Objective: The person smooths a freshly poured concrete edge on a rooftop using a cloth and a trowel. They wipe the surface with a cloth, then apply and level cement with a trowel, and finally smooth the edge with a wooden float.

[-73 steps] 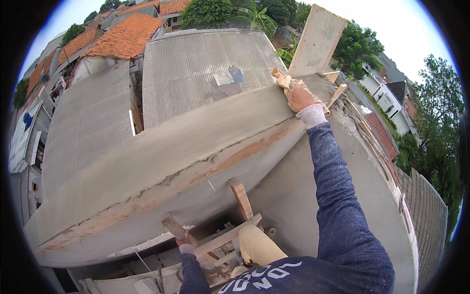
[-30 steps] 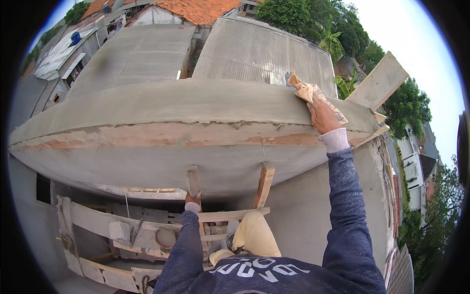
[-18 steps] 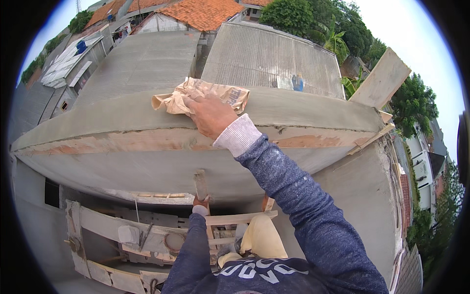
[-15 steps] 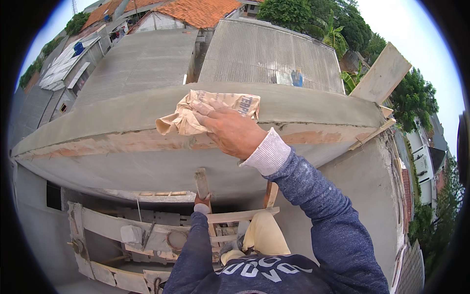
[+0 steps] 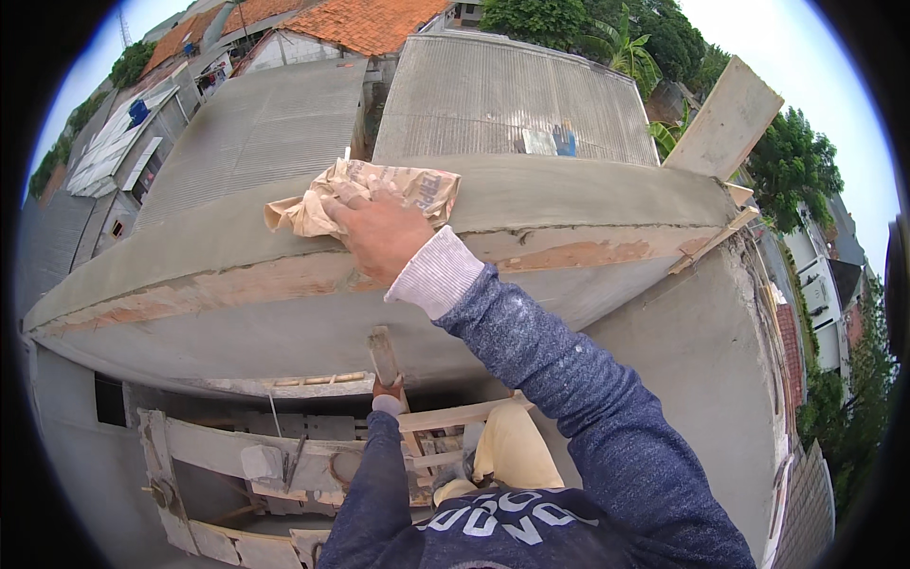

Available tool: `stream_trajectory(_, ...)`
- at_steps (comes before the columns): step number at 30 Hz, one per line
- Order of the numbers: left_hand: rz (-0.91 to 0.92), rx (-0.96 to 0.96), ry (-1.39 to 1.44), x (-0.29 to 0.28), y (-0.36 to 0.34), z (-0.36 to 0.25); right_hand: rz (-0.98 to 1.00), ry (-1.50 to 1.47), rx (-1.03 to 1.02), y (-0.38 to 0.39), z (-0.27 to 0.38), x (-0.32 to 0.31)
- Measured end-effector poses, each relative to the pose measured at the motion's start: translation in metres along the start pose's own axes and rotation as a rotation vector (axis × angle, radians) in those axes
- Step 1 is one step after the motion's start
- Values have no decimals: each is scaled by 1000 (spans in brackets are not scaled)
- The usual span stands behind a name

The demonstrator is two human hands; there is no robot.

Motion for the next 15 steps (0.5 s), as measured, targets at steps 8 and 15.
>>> stream_trajectory(8,-8,-33,-12,-3,8,-3,25,241,739,202,-230,-106)
stream_trajectory(15,-1,-19,-8,2,15,-10,82,133,691,103,-200,-60)
Point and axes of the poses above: each hand's wrist, its own y-axis away from the middle knuckle, its own x-axis out of the palm, z = x × y, the point moved 4 cm from there along -y, towards the middle knuckle, and after that the axes turned 1 degree about z, right-handed, at the moved point
